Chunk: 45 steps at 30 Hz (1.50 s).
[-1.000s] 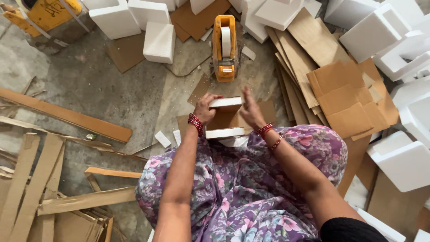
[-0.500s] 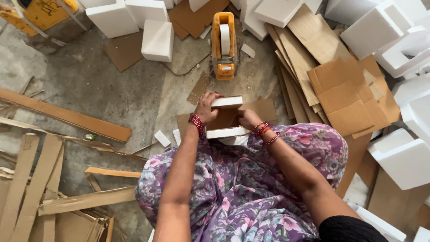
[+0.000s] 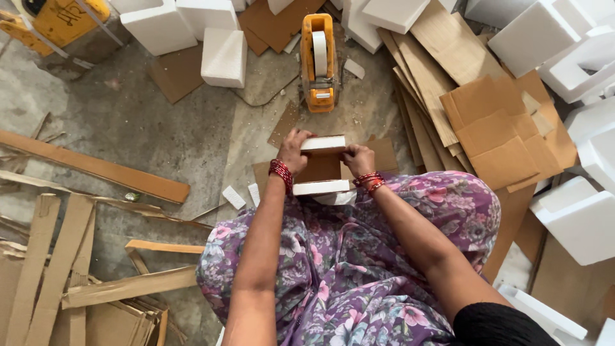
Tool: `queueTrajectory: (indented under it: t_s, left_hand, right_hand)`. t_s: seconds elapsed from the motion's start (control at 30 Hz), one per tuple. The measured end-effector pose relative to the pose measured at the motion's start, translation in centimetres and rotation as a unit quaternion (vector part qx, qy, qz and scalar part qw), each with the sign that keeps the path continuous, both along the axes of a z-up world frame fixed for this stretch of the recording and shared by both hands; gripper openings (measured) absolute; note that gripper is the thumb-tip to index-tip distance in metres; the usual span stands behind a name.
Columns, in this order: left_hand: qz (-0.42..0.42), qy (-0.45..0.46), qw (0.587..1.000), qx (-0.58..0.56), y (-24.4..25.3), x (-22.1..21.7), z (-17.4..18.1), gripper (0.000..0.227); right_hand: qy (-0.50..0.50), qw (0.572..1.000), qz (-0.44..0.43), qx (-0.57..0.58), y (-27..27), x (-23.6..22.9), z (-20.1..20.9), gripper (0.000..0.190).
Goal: The person sits on the floor and assembles small cardboard boxes by inserting white foam inserts into the box base and then folding the flaps to close the box. The person repeats this process with multiple boxes.
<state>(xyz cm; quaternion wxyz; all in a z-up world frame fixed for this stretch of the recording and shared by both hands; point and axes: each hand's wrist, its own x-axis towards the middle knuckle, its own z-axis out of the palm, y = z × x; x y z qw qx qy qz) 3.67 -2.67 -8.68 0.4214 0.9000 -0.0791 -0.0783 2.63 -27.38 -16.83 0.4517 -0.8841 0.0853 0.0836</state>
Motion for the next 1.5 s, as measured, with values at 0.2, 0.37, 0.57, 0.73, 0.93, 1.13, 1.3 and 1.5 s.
queueTrajectory:
  t_s: [0.2,0.37,0.57,0.73,0.93,1.13,1.3,1.5]
  left_hand:
    - [-0.019,-0.023,1.0,0.005,-0.1,0.0,-1.4,0.059]
    - [-0.029,-0.038,0.999,0.0,-0.3,0.3,-1.9,0.059]
    - [-0.014,-0.048,0.999,0.014,-0.2,0.1,-1.8,0.059]
    - [0.001,-0.141,0.99,-0.002,-0.5,-0.3,-1.4,0.063]
    - [-0.003,-0.083,0.996,0.009,0.1,-0.4,-3.9,0.061]
    - [0.024,-0.116,0.993,0.03,0.7,1.0,-5.0,0.064]
    - [0.002,-0.127,0.992,0.022,0.5,0.5,-1.2,0.066]
    - [0.019,-0.16,0.964,0.211,-1.2,-0.1,2.6,0.067]
  right_hand:
    - [-0.027,0.999,-0.015,-0.035,1.4,-0.2,0.8,0.01]
    - [-0.136,0.988,0.016,-0.069,1.2,-0.4,0.0,0.018]
    - [-0.135,0.987,0.035,-0.078,1.7,0.0,-0.6,0.019]
    - [-0.009,0.982,0.148,-0.115,0.1,2.2,2.4,0.034]
    - [-0.209,0.94,0.266,-0.038,-2.3,5.8,9.5,0.062]
    - [-0.178,0.911,0.363,-0.079,2.2,5.9,11.4,0.061]
    - [-0.2,0.914,0.337,-0.1,2.6,4.9,10.1,0.049]
    - [-0.181,0.928,0.306,-0.114,2.8,4.1,8.6,0.043]
